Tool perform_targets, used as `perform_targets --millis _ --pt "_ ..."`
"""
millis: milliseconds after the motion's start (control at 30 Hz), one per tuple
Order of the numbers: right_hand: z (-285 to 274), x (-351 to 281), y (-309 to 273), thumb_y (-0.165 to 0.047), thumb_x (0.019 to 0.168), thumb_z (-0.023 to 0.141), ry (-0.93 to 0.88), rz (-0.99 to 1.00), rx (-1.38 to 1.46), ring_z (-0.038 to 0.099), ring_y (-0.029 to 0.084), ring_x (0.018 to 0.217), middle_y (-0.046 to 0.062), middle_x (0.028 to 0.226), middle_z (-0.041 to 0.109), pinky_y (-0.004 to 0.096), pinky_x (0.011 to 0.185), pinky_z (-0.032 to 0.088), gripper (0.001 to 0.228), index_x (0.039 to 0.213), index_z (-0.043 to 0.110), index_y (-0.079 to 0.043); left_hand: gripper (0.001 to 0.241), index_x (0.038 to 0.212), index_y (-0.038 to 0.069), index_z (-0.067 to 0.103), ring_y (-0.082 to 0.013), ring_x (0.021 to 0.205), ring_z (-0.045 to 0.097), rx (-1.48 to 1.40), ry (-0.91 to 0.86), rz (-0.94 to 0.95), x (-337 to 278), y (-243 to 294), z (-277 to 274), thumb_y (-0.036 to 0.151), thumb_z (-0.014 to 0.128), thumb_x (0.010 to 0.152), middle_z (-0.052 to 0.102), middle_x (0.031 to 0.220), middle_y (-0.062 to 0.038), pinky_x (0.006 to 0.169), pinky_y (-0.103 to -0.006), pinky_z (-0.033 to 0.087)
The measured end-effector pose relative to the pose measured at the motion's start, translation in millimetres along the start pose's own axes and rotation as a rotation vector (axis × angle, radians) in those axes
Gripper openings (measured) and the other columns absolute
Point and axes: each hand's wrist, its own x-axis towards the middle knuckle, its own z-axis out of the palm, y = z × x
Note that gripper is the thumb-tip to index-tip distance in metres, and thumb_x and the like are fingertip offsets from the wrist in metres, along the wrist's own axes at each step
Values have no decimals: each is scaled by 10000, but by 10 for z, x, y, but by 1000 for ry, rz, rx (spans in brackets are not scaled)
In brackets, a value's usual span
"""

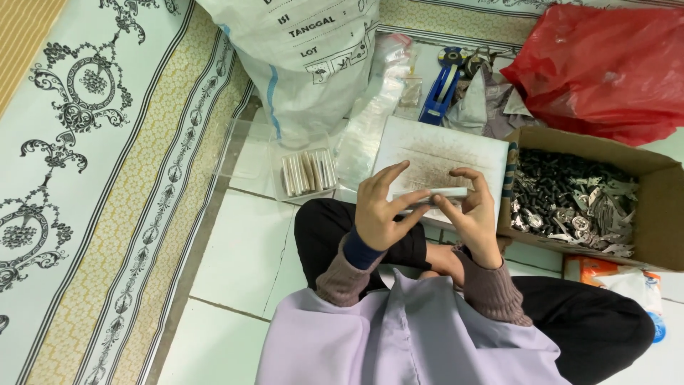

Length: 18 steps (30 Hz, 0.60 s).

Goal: Arranging small circular metal parts on a template board and handling packaging strips.

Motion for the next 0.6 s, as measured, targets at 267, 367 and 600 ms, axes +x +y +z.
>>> perform_targets --millis 267,367,600 --pt "14 -110 -73 -13 896 772 -17 -2 13 502 106 600 120 624 622 231 647 404 453 1280 535 -58 105 1033 237 772 -284 1282 598 81 -112 -14 -61 -55 87 287 752 943 608 1407 -83 960 -440 384" --pt "-19 -149 27 16 896 765 -60 -22 35 713 232 897 187 902 750 375 898 524 471 1284 506 -51 106 1009 218 755 -250 1262 621 42 -171 -55 -112 -71 89 287 757 928 636 1362 -46 966 -437 386" --pt "78 -141 144 -4 906 764 -35 -111 -140 715 332 1010 168 992 755 518 948 528 446 1284 529 -38 32 920 250 750 -109 1003 700 144 -203 -53 -274 -192 122 274 742 940 736 1000 82 970 -419 388"
